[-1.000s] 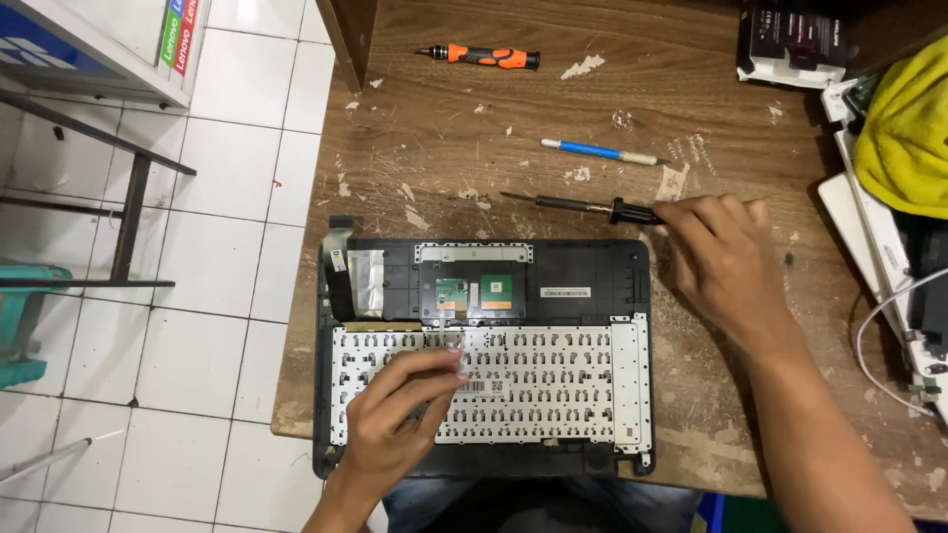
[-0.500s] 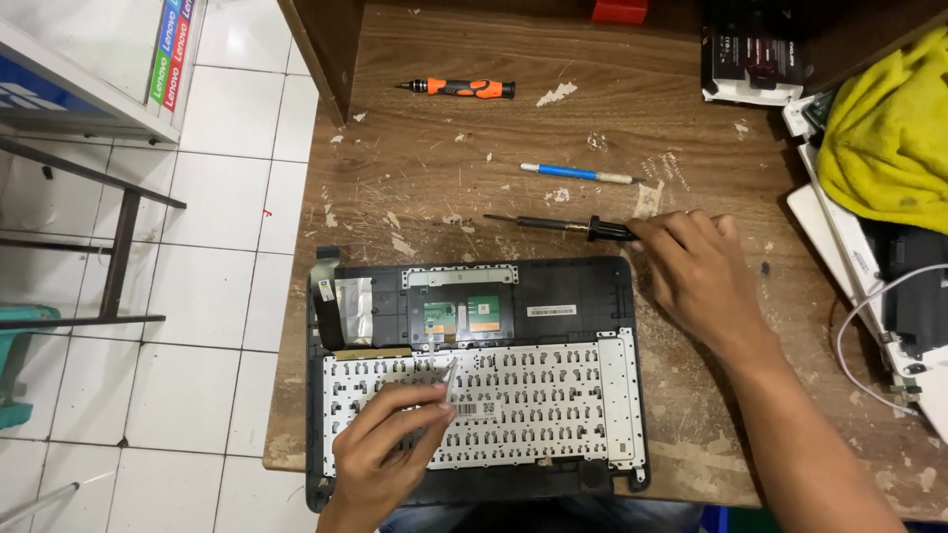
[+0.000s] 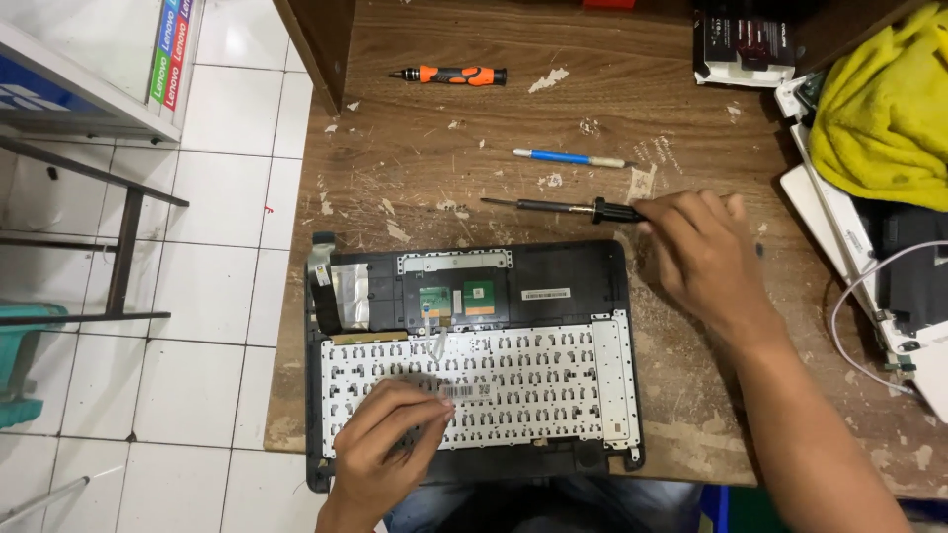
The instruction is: Securing a replacement keyboard into a laptop top case by melting plastic rivets with a soldering iron.
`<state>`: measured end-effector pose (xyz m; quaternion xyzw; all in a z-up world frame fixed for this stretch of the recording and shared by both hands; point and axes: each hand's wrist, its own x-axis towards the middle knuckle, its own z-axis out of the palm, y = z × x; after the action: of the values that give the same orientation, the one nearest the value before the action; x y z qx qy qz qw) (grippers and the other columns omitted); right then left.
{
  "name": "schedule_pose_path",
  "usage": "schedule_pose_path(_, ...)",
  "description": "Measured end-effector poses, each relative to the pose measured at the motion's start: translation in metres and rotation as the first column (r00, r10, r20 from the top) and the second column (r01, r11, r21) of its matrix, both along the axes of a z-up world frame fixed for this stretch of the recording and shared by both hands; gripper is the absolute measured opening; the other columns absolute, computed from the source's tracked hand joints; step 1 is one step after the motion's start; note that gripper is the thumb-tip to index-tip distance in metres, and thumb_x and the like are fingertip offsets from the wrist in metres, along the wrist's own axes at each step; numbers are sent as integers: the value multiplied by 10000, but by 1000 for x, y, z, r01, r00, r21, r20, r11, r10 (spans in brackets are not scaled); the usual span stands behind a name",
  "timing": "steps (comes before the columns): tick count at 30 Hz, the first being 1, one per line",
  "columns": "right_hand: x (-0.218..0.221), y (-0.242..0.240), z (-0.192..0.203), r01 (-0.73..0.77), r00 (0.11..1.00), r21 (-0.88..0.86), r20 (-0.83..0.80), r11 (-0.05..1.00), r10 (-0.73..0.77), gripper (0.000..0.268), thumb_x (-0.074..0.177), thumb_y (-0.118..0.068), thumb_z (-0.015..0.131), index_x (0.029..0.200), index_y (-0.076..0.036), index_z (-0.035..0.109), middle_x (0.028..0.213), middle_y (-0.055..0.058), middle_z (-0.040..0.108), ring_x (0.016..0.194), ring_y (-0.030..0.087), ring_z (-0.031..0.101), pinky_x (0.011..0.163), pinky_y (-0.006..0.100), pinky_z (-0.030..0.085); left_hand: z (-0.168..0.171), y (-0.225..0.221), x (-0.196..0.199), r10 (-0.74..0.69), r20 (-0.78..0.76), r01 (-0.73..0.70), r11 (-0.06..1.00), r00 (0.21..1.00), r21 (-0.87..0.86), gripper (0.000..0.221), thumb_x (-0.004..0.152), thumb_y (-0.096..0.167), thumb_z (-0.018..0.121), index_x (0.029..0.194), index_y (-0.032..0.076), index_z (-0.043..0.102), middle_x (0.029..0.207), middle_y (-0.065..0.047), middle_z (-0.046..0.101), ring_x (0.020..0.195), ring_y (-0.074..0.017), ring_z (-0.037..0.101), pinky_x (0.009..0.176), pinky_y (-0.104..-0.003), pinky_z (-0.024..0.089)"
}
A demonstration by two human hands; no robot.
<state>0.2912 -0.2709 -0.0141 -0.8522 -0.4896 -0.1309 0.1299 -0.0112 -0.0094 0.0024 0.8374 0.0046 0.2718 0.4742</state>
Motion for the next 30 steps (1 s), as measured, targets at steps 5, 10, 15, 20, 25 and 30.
schedule_pose_path(5,-4,-21,18,-58,998,118,-27,991,61,166,1057,-141,703,1166,-22,739,999,118,694,918,261,573,887,416,324,6,-19,-15,-19,-128,34,993,992,116,144,869,47,794,1002,14,750,924,-92,741,869,-231,679,809,-368,575)
schedule_pose_path(10,-6,-41,28,-168,986,167,36,971,165,212,1090,-197,716,1055,11,739,960,151,676,881,281,566,877,426,335,1,-42,-30,-4,-171,54,955,985,291,263,923,136,770,1156,40,693,1173,-121,688,1136,-310,647,1049,-488,511)
schedule_pose_path(15,2,-66,3,-230,970,66,101,971,223,269,1051,-350,803,1072,-82,801,908,90,692,851,226,576,896,408,339,-7,-62,-40,89,-351,140,806,932,575,677,982,502,658,1455,42,506,1542,-151,490,1479,-356,407,1247,-578,259)
schedule_pose_path(20,-9,-59,3,-282,955,65,117,957,273,271,1043,-368,806,1042,-97,813,914,77,720,851,222,592,950,420,324,-6,-67,-35,180,-395,160,708,901,688,794,1013,606,516,1530,11,421,1611,-171,413,1522,-356,334,1251,-529,247)
schedule_pose_path(25,-20,-55,0,-295,946,86,166,952,279,286,1047,-392,786,1001,-111,807,884,74,712,821,221,576,925,417,308,1,-75,-28,254,-359,71,722,898,688,725,1004,540,596,1467,-4,477,1502,-191,503,1434,-357,438,1204,-504,356)
schedule_pose_path(30,-33,-43,1,-284,953,84,135,955,271,269,1026,-392,804,990,-126,808,849,60,683,776,215,524,919,406,273,2,-72,-27,241,-383,90,734,892,673,772,996,565,593,1467,-33,464,1451,-234,523,1409,-389,460,1170,-484,408)
